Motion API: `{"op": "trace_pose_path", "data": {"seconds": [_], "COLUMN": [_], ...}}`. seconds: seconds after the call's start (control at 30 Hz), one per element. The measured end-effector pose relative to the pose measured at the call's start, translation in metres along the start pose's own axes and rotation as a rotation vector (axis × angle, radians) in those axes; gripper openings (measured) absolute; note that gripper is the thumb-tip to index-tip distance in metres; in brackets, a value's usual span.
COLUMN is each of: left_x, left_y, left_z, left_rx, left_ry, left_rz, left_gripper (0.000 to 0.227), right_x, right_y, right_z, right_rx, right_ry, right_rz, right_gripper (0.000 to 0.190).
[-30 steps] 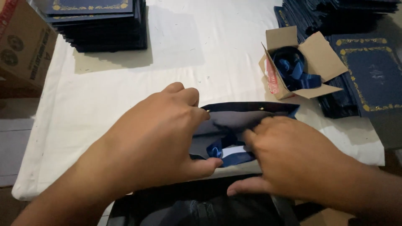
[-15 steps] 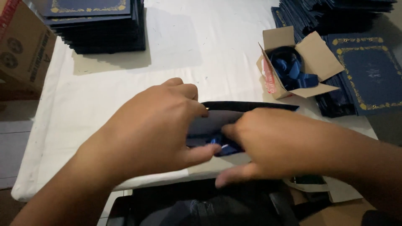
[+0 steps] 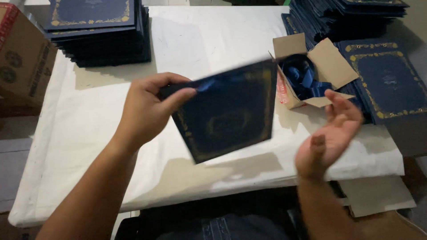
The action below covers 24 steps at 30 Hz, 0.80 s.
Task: Threading a blue ribbon through holes in a blue gift bag to assemble the handles.
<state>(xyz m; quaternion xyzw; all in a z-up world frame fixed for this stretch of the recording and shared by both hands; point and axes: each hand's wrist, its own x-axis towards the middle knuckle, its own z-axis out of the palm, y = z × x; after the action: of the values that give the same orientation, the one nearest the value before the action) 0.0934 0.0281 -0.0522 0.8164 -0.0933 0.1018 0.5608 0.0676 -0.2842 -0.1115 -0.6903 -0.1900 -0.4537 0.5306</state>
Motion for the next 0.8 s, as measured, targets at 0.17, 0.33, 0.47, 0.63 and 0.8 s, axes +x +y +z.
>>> {"op": "trace_pose_path", "data": {"seconds": [0.17, 0.33, 0.47, 0.63, 0.8], "left_x": [0.012, 0.017, 0.021, 0.022, 0.044], "left_y": [-0.068, -0.074, -0.078, -0.056, -0.087], "left_z": [0.044, 0.059, 0.034, 0.009, 0.047], "left_rx": [-0.647, -0.692, -0.512, -0.141, 0.467], "left_ry": [0.224, 0.187, 0.388, 0.516, -0.291], "left_rz": [-0.113, -0.237, -0.086, 0.397, 0.297], "left_gripper": [0.019, 0.022, 0.056, 0.032, 0.061], "right_x": [-0.035, -0.042, -0.019, -0.036, -0.020], "right_y": [-0.025, 0.006, 0.011, 0.030, 0.022], "right_z": [0.050, 0.051, 0.045, 0.060, 0.049], "right_rx": [0.527, 0.487, 0.084, -0.214, -0.178], "right_ry": [0.174, 0.343, -0.251, -0.901, -1.378], "right_rz": [0.576, 0.788, -0.003, -0.464, -0.141], "right_gripper": [0.079, 0.022, 0.033, 0.079, 0.105]}}
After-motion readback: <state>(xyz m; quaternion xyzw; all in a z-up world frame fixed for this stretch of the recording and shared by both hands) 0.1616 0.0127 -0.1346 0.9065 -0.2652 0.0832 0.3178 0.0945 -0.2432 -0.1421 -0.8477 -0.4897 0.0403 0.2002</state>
